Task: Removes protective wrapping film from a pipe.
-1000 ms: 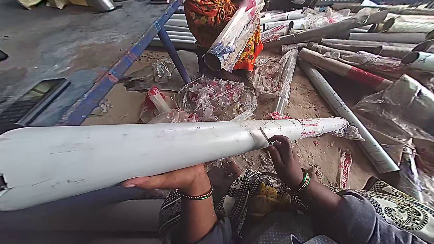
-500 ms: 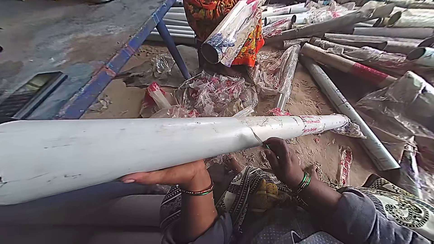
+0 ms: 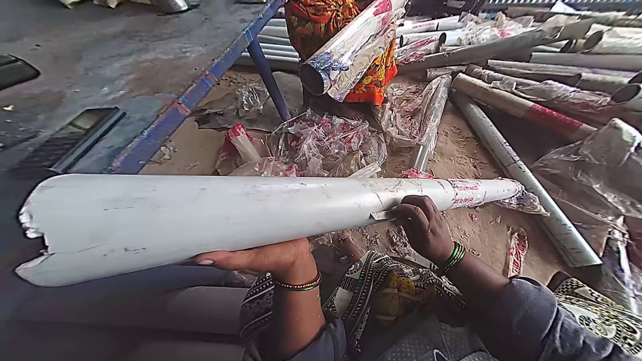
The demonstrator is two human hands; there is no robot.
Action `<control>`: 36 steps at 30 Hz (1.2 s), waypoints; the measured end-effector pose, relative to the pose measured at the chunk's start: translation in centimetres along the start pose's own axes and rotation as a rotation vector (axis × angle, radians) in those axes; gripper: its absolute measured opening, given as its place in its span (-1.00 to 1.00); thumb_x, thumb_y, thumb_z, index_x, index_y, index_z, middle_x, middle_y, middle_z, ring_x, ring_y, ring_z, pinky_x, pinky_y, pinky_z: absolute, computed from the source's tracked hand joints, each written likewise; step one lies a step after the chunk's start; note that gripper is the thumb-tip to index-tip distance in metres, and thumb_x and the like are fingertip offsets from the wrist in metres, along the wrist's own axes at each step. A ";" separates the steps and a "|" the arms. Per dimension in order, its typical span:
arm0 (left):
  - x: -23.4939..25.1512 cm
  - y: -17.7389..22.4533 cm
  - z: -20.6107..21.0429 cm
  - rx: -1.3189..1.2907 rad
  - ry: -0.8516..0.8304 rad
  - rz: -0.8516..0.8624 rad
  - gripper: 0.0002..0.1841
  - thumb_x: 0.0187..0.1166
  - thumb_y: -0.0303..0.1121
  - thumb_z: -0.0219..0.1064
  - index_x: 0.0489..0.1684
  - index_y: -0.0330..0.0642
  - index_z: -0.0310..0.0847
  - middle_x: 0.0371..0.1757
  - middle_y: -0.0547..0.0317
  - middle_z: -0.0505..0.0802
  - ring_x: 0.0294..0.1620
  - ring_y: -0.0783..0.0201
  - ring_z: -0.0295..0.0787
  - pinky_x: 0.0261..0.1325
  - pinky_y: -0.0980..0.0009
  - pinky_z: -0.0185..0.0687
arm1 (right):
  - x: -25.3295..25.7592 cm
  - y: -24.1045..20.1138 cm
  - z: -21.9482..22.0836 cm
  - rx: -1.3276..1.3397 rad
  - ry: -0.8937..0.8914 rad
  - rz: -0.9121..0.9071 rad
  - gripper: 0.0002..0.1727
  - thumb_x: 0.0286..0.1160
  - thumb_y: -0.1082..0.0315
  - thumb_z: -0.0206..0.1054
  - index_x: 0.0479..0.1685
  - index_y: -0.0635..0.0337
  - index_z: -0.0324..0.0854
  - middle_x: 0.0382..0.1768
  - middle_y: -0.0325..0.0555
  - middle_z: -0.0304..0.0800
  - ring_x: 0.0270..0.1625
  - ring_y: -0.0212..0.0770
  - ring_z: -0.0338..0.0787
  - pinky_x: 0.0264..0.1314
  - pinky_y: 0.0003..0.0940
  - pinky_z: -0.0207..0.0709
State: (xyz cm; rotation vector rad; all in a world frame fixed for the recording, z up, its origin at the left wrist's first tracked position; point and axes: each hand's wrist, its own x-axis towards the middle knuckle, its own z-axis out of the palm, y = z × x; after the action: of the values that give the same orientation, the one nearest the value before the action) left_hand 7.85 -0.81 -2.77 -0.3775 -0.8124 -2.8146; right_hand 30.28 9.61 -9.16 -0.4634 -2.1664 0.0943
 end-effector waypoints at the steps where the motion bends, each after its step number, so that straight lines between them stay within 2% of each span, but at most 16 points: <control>1: 0.0 0.0 0.1 -0.005 0.005 0.003 -0.38 0.82 0.11 -0.38 0.48 -0.28 0.12 0.23 0.00 0.69 0.33 0.14 0.68 0.37 0.07 0.61 | 0.0 0.1 0.0 -0.002 0.000 0.004 -0.80 0.80 0.17 0.16 0.06 0.05 0.59 -0.13 0.00 0.73 -0.02 -0.08 0.76 0.13 -0.28 0.63; 4: 0.1 0.0 0.4 0.012 0.024 0.006 -0.37 0.83 0.10 -0.44 0.50 -0.28 0.10 0.25 0.00 0.67 0.35 0.15 0.66 0.39 0.07 0.60 | 0.2 0.5 0.1 0.007 0.007 0.045 -0.83 0.76 0.20 0.19 0.03 0.03 0.64 -0.12 -0.01 0.74 0.04 -0.08 0.75 0.19 -0.29 0.60; 9: -0.1 -0.2 0.0 0.003 0.042 -0.005 -0.39 0.82 0.10 -0.39 0.43 -0.27 0.16 0.15 0.02 0.72 0.27 0.14 0.71 0.32 0.05 0.65 | 0.2 1.1 0.1 0.030 0.021 0.050 -0.83 0.76 0.21 0.16 0.00 -0.01 0.64 -0.12 -0.03 0.72 0.08 -0.10 0.70 0.27 -0.34 0.52; 14: -0.1 -0.2 0.3 -0.037 0.091 -0.074 -0.52 0.81 0.06 -0.28 0.32 -0.10 0.27 0.01 0.27 0.81 0.16 0.29 0.80 0.23 0.17 0.73 | 0.6 1.6 0.6 0.044 0.076 0.012 -0.85 0.82 0.12 0.10 0.05 -0.13 0.54 -0.08 -0.19 0.60 0.12 -0.27 0.65 0.32 -0.49 0.48; 17: -0.4 0.0 0.5 -0.037 0.108 -0.122 -0.53 0.79 0.09 -0.21 0.32 -0.06 0.29 -0.02 0.34 0.82 0.12 0.35 0.82 0.20 0.21 0.77 | 0.2 1.3 0.8 0.047 0.088 0.024 -0.83 0.82 0.09 0.10 0.05 -0.14 0.54 -0.07 -0.21 0.59 0.13 -0.30 0.64 0.32 -0.54 0.48; 19: -0.4 0.1 0.6 -0.061 0.112 -0.137 -0.49 0.69 0.20 0.01 0.27 -0.03 0.35 -0.06 0.36 0.85 0.09 0.36 0.84 0.15 0.22 0.80 | 0.1 1.0 0.9 0.035 0.098 0.038 -0.83 0.81 0.08 0.11 0.06 -0.14 0.53 -0.07 -0.21 0.60 0.12 -0.31 0.64 0.30 -0.55 0.48; 21: -0.5 0.2 0.6 -0.080 0.100 -0.150 -0.36 0.47 0.34 0.26 0.24 0.00 0.38 -0.08 0.40 0.86 0.07 0.40 0.85 0.14 0.25 0.81 | 0.0 0.6 0.8 0.026 0.113 0.077 -0.83 0.79 0.07 0.12 0.05 -0.14 0.54 -0.07 -0.21 0.63 0.12 -0.32 0.66 0.31 -0.56 0.48; 24: -0.6 0.5 0.9 -0.064 0.105 -0.174 -0.39 0.53 0.34 0.16 0.23 0.02 0.36 -0.07 0.44 0.85 0.07 0.43 0.84 0.13 0.29 0.81 | 0.0 -0.5 0.0 0.071 0.099 0.204 -0.80 0.74 0.14 0.19 0.02 0.04 0.61 -0.07 -0.06 0.71 0.13 -0.26 0.72 0.30 -0.57 0.51; 25: -0.6 0.6 1.0 -0.068 0.117 -0.185 -0.38 0.50 0.36 0.19 0.21 0.03 0.39 -0.10 0.45 0.86 0.05 0.43 0.85 0.11 0.29 0.82 | 0.3 -1.1 -0.5 0.107 0.104 0.260 -0.78 0.60 0.29 0.30 -0.03 0.25 0.72 -0.10 0.14 0.81 0.07 -0.11 0.80 0.22 -0.46 0.60; 26: -0.7 0.7 1.1 -0.073 0.121 -0.196 -0.38 0.49 0.36 0.20 0.19 0.03 0.40 -0.11 0.44 0.86 0.04 0.44 0.85 0.10 0.29 0.82 | 0.6 -1.9 -1.1 0.150 0.070 0.343 -0.76 0.52 0.39 0.31 -0.03 0.41 0.73 -0.08 0.27 0.82 0.02 -0.05 0.82 0.16 -0.42 0.63; 27: -0.8 0.9 1.2 -0.074 0.119 -0.204 -0.40 0.52 0.35 0.16 0.19 0.03 0.40 -0.12 0.45 0.86 0.03 0.44 0.85 0.10 0.30 0.82 | 0.9 -2.4 -1.6 0.198 0.029 0.427 -0.73 0.52 0.43 0.28 -0.01 0.51 0.72 -0.04 0.34 0.80 -0.03 -0.08 0.80 0.09 -0.42 0.64; 28: -0.8 1.0 1.3 -0.078 0.115 -0.208 -0.38 0.48 0.37 0.20 0.17 0.04 0.41 -0.14 0.46 0.86 0.01 0.46 0.85 0.08 0.32 0.82 | 0.9 -2.6 -1.8 0.236 -0.002 0.483 -0.70 0.57 0.42 0.23 0.03 0.53 0.69 -0.02 0.31 0.78 -0.07 -0.20 0.77 0.03 -0.49 0.62; 30: -0.9 1.2 1.3 -0.091 0.105 -0.218 -0.24 0.18 0.48 0.38 0.13 0.08 0.44 -0.17 0.50 0.88 -0.01 0.49 0.87 0.04 0.33 0.84 | 0.6 -3.0 -2.1 0.313 -0.022 0.559 -0.65 0.62 0.35 0.16 0.09 0.51 0.65 0.01 0.20 0.75 -0.09 -0.38 0.72 -0.03 -0.58 0.57; 32: -0.9 1.3 1.1 -0.080 0.076 -0.237 -0.13 -0.01 0.54 0.44 0.15 0.09 0.39 -0.16 0.54 0.86 -0.01 0.51 0.86 0.04 0.34 0.84 | 0.5 -3.3 -2.3 0.398 -0.007 0.620 -0.62 0.65 0.34 0.12 0.14 0.53 0.63 0.04 0.10 0.76 -0.07 -0.50 0.71 -0.03 -0.65 0.56; 33: -0.9 1.3 0.8 -0.080 0.051 -0.254 -0.10 -0.08 0.55 0.46 0.15 0.11 0.39 -0.16 0.55 0.86 -0.01 0.51 0.86 0.04 0.34 0.85 | 0.5 -3.4 -2.4 0.454 0.017 0.654 -0.61 0.66 0.32 0.11 0.15 0.53 0.60 0.01 -0.02 0.75 -0.12 -0.61 0.67 -0.07 -0.72 0.52; 36: -0.4 1.4 -0.7 -0.118 -0.128 -0.295 -0.27 -0.08 0.45 0.53 0.03 0.24 0.60 -0.14 0.54 0.91 -0.01 0.51 0.88 0.04 0.36 0.85 | 1.3 -4.2 -2.9 0.639 0.120 0.820 -0.66 0.67 0.26 0.10 0.16 0.35 0.53 -0.15 -0.39 0.71 -0.28 -0.71 0.64 -0.23 -0.76 0.52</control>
State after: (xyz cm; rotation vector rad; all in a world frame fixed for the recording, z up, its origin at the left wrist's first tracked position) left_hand 8.41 -2.30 -2.72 -0.4975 -0.7865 -3.1504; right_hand 30.67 5.89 -5.41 -0.9052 -1.5797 1.1318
